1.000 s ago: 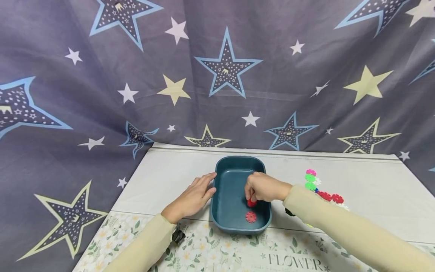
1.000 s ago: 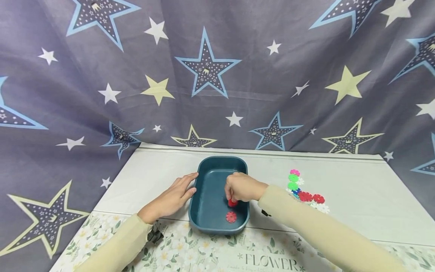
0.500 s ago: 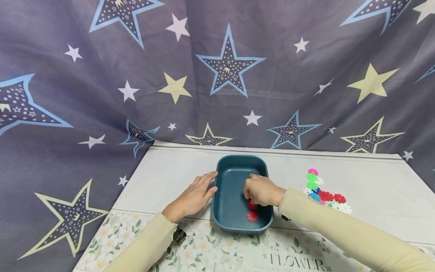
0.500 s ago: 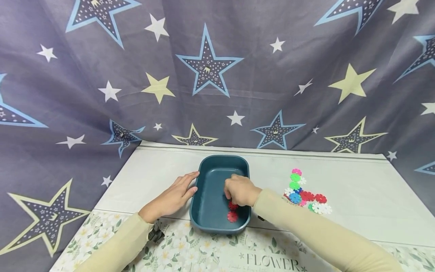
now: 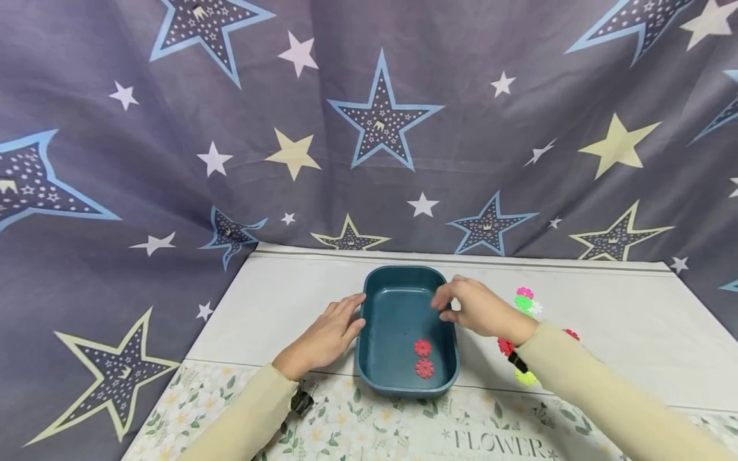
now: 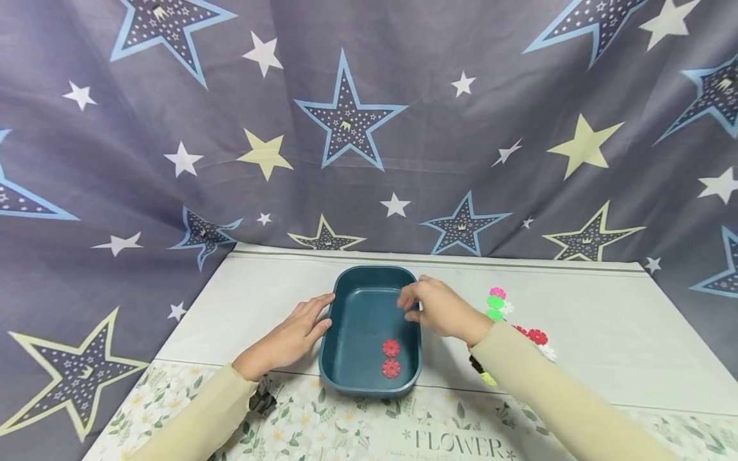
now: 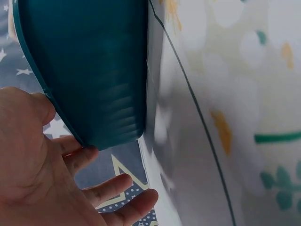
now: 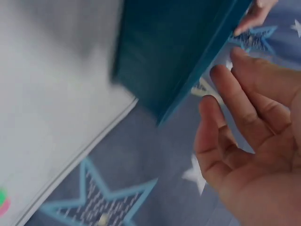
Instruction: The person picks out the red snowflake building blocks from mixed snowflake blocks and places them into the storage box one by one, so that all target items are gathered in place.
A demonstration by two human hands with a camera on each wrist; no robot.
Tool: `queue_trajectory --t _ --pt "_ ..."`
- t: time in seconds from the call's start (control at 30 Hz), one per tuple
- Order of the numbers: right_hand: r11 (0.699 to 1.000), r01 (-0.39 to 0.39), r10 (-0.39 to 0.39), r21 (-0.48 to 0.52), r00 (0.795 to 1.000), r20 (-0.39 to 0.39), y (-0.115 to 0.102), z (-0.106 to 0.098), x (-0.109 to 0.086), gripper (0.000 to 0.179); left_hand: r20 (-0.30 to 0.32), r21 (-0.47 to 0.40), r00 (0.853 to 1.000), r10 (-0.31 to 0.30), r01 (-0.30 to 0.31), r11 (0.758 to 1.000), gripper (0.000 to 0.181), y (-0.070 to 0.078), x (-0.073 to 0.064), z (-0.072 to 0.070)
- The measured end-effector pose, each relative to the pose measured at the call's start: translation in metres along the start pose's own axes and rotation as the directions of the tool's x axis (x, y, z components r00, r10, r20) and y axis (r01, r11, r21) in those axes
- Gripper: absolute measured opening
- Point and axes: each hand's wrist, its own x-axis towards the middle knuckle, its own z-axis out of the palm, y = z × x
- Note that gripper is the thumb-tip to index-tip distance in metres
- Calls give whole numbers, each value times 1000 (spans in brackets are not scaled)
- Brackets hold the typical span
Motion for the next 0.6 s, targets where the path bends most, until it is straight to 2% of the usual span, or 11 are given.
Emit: queue_trajectory --t 0.17,0.3,0.43,0.6 --pt "994 -109 107 -21 993 -53 25 -19 -30 20 5 -4 1000 -5 5 1000 54 -1 0 1" --pt "977 -214 214 -12 977 -19 52 -26 -59 20 4 -5 1000 -14 14 1000 54 -2 0 1" --pt "944 -331 330 6 942 52 75 -28 -87 21 6 -20 1000 -15 15 1000 54 -1 0 0" --pt "888 -460 458 -13 880 129 94 -30 -113 23 8 -16 1000 2 -2 1000 54 0 1 1"
